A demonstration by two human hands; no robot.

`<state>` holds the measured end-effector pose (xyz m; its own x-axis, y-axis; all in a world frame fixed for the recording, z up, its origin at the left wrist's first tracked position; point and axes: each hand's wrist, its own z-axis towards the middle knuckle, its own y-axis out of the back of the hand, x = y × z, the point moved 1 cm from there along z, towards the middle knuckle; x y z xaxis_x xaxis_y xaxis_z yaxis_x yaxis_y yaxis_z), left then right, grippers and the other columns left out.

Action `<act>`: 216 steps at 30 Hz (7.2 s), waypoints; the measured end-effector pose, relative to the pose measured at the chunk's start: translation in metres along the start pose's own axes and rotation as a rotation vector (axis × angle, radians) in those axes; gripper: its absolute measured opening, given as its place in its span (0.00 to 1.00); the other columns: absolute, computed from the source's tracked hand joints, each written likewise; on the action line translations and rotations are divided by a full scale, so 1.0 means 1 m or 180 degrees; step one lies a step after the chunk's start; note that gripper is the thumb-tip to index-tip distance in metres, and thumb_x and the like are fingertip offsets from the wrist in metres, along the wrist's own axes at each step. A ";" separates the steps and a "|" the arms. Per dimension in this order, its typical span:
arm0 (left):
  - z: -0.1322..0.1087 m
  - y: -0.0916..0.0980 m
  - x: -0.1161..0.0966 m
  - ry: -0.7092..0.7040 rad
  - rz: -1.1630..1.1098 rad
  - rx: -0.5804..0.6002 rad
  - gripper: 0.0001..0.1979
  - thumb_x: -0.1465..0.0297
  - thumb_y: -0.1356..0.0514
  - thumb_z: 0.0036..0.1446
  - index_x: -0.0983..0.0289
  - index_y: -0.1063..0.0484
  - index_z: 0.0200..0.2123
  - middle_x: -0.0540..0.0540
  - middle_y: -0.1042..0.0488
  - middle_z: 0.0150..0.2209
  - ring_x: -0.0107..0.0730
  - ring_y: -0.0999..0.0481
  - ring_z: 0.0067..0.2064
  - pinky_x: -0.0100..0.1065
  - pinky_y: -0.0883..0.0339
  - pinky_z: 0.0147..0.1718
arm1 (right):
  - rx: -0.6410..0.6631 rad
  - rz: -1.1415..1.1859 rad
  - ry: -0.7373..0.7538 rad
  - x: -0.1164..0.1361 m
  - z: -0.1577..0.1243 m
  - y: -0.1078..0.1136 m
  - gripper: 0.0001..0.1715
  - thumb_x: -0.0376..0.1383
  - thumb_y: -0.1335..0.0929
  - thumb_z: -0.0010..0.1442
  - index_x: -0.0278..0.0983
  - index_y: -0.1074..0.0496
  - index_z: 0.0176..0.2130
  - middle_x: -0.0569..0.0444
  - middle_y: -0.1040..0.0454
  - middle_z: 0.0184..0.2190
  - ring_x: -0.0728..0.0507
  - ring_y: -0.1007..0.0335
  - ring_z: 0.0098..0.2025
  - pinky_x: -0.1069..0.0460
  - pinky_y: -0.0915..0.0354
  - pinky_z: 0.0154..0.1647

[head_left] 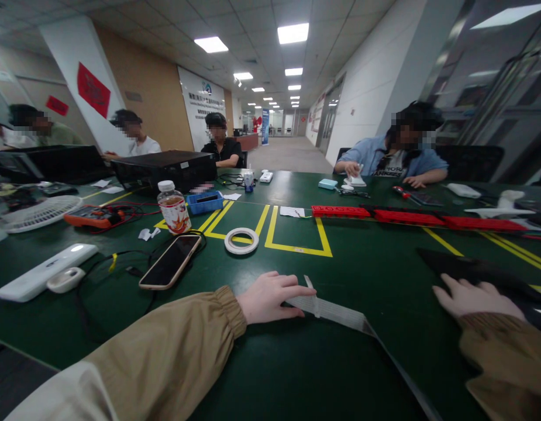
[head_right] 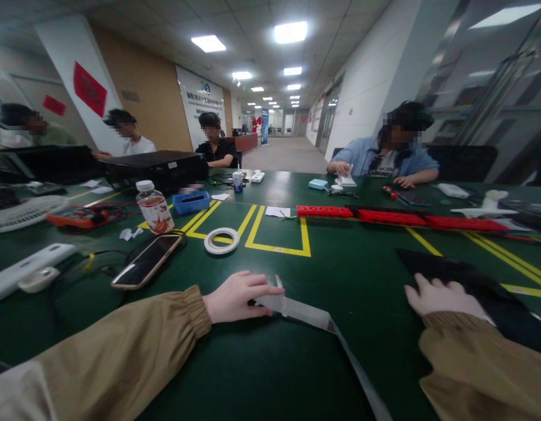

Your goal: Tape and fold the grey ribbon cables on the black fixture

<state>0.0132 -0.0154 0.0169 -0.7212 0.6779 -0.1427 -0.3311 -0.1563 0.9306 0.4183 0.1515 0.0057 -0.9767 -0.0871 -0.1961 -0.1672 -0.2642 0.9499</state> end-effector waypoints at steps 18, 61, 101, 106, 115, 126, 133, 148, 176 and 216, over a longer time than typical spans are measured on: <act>-0.001 0.001 -0.001 -0.0060 0.0047 -0.0199 0.20 0.59 0.47 0.61 0.58 0.38 0.55 0.51 0.29 0.38 0.29 0.30 0.39 0.32 0.42 0.39 | -0.0253 0.0854 0.2473 0.137 -0.062 0.044 0.32 0.29 0.44 0.57 0.41 0.40 0.60 0.51 0.37 0.57 0.40 0.38 0.54 0.37 0.43 0.53; 0.006 0.000 -0.005 0.0743 0.0049 0.0320 0.29 0.54 0.46 0.56 0.61 0.41 0.58 0.56 0.25 0.44 0.40 0.24 0.39 0.36 0.34 0.37 | 0.1440 0.3472 0.1730 0.151 -0.083 0.073 0.26 0.49 0.40 0.60 0.34 0.28 0.47 0.47 0.26 0.40 0.41 0.31 0.41 0.47 0.36 0.42; 0.001 0.004 -0.018 0.0847 0.0732 0.0636 0.32 0.50 0.56 0.60 0.59 0.50 0.63 0.56 0.27 0.38 0.37 0.26 0.34 0.37 0.39 0.35 | 0.1081 0.3044 0.1491 0.146 -0.082 0.057 0.26 0.48 0.40 0.60 0.34 0.32 0.50 0.56 0.36 0.21 0.49 0.40 0.22 0.54 0.45 0.21; -0.002 0.006 -0.030 0.1020 0.0943 0.0585 0.40 0.42 0.60 0.55 0.61 0.50 0.63 0.60 0.29 0.41 0.43 0.28 0.38 0.41 0.40 0.37 | 0.0837 0.2731 0.1706 0.145 -0.081 0.058 0.25 0.46 0.42 0.61 0.34 0.32 0.50 0.56 0.34 0.19 0.49 0.39 0.21 0.54 0.45 0.23; -0.006 0.001 -0.043 0.0984 0.0966 0.0227 0.44 0.40 0.58 0.53 0.66 0.46 0.61 0.64 0.34 0.47 0.49 0.36 0.47 0.51 0.50 0.52 | 0.0783 0.2373 0.1927 0.144 -0.082 0.065 0.26 0.46 0.44 0.63 0.33 0.32 0.51 0.59 0.39 0.15 0.50 0.44 0.17 0.54 0.49 0.21; -0.005 -0.009 -0.028 0.0530 0.0207 0.0215 0.47 0.41 0.52 0.52 0.68 0.56 0.64 0.64 0.49 0.64 0.47 0.48 0.63 0.48 0.59 0.61 | 0.0716 0.2297 0.1947 0.144 -0.082 0.061 0.26 0.46 0.44 0.63 0.34 0.33 0.51 0.58 0.38 0.16 0.49 0.42 0.19 0.53 0.47 0.22; -0.005 -0.007 -0.028 0.0539 0.0073 0.0293 0.45 0.43 0.51 0.53 0.67 0.54 0.64 0.64 0.50 0.64 0.48 0.48 0.63 0.46 0.53 0.60 | 0.0525 0.2217 0.1995 0.143 -0.083 0.062 0.24 0.45 0.43 0.63 0.37 0.31 0.51 0.56 0.33 0.19 0.47 0.35 0.24 0.51 0.42 0.28; -0.002 -0.001 -0.035 0.0392 0.0400 0.0311 0.33 0.53 0.48 0.58 0.66 0.46 0.60 0.61 0.44 0.62 0.44 0.39 0.56 0.42 0.41 0.51 | -0.0237 0.2423 0.2399 0.143 -0.081 0.062 0.19 0.42 0.37 0.60 0.36 0.29 0.47 0.44 0.31 0.45 0.40 0.35 0.46 0.44 0.34 0.45; -0.002 -0.009 -0.030 0.0195 0.0651 0.0216 0.24 0.59 0.51 0.63 0.64 0.44 0.59 0.57 0.40 0.60 0.40 0.40 0.59 0.41 0.52 0.59 | -0.0115 0.2344 0.2422 0.140 -0.078 0.055 0.22 0.44 0.37 0.61 0.36 0.32 0.51 0.44 0.35 0.52 0.39 0.39 0.53 0.41 0.39 0.53; -0.001 -0.008 -0.018 0.0027 -0.0028 0.0330 0.23 0.64 0.52 0.64 0.62 0.45 0.60 0.58 0.43 0.62 0.41 0.44 0.62 0.44 0.51 0.60 | -0.0134 0.2198 0.3124 0.156 -0.097 0.065 0.22 0.42 0.36 0.60 0.42 0.33 0.54 0.49 0.37 0.57 0.39 0.43 0.58 0.41 0.42 0.56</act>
<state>0.0279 -0.0273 0.0118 -0.7237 0.6728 -0.1535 -0.2730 -0.0749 0.9591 0.2680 0.0279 0.0128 -0.3364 -0.9127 0.2321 0.3739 0.0967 0.9224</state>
